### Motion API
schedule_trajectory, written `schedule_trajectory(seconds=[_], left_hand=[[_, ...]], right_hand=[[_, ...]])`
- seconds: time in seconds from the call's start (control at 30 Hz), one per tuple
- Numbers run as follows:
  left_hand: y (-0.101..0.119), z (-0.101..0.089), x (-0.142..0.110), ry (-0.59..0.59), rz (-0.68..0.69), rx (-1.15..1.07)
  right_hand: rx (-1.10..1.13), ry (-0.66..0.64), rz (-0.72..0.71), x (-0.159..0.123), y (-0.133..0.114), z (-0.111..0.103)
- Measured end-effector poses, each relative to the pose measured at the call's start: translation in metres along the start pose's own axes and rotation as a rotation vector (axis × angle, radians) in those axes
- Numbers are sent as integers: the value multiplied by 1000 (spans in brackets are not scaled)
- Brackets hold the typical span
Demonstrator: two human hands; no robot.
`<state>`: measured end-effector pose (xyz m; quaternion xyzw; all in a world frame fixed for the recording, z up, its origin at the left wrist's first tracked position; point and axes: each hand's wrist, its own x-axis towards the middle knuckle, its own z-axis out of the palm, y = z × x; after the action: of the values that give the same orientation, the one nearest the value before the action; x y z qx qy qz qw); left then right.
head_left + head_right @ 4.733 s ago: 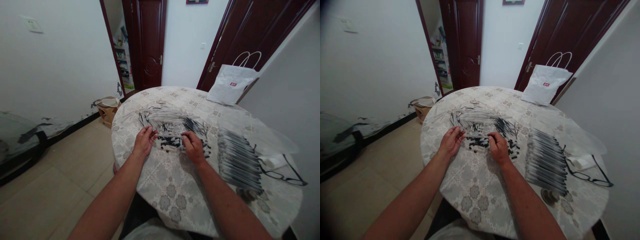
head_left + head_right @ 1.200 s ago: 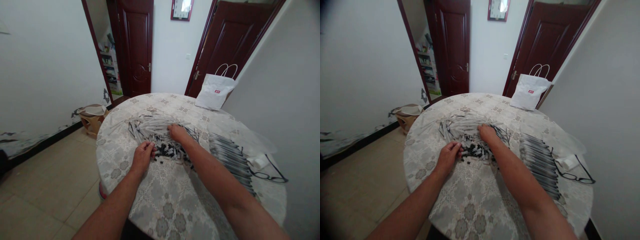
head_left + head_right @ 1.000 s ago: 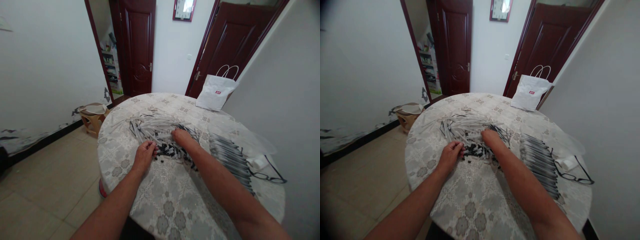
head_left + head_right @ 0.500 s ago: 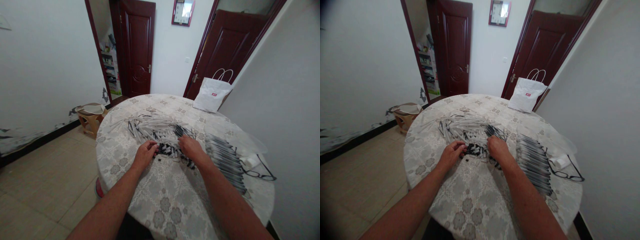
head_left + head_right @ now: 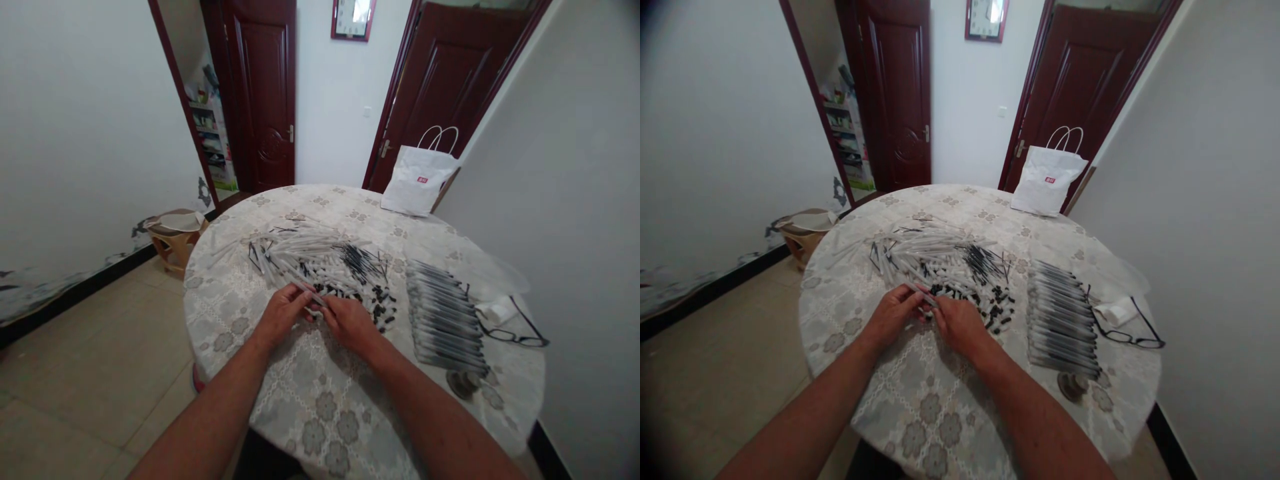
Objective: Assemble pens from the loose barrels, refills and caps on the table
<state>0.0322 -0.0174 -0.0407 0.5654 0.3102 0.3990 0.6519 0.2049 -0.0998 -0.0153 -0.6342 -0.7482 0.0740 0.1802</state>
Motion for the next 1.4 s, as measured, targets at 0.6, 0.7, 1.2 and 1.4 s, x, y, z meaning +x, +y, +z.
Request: schedule_trajectory(seconds=[0.6, 0.7, 1.2, 1.4], left_hand=[[-5, -2, 8, 83, -30, -175], [-4, -1, 8, 74, -36, -169], [-7, 1, 8, 120, -72, -138], [-12, 0, 10, 145, -67, -163]], right_hand=[[-279, -34, 399, -10, 79, -43], [-266, -54, 391, -10, 80, -40], [-246, -16, 393, -4, 73, -28], [-273, -44, 334, -6, 61, -29]])
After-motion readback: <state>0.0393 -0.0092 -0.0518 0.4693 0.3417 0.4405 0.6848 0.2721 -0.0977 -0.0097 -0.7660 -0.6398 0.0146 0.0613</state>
